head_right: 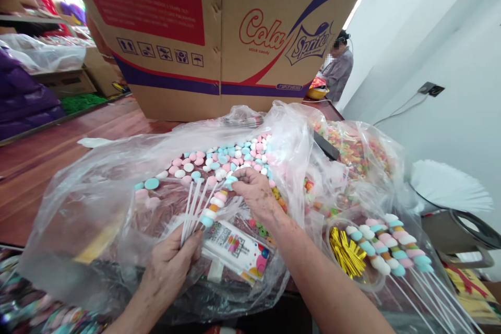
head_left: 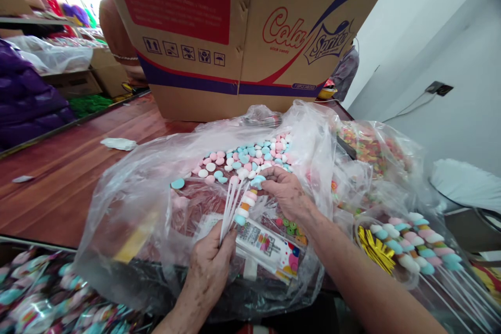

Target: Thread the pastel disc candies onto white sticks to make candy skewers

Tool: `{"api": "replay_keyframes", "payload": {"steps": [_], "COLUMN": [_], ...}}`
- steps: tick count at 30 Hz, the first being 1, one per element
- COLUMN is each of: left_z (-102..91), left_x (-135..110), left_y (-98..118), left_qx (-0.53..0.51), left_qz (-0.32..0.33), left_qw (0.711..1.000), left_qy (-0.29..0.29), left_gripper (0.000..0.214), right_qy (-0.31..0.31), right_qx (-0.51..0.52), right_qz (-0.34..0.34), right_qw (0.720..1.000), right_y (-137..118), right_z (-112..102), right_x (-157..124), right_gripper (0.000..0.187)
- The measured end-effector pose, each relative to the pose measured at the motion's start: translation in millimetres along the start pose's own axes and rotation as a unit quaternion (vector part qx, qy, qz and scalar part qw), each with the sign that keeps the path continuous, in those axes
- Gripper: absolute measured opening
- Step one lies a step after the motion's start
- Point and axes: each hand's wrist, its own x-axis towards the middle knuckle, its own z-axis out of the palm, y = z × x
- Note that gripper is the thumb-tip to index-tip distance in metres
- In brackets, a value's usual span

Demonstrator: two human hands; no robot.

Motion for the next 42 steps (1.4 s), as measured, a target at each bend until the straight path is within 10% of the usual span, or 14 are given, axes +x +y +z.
{"api": "replay_keyframes", "payload": {"steps": [42], "left_z": [1.1], "left_x": [0.3], "left_y": [-6.4], "left_qx": [0.034], "left_qz": [0.002], "left_qw": [0.999], "left_qy": [-0.002], "left_gripper": [0.028], "right_qy": [-0.06], "right_qx": [-0.224], "right_qz": [-0.139], "right_qw": [0.963], "right_y": [20.2], "right_z": [2.3], "right_x": [-19.7], "right_gripper": [0.032]}}
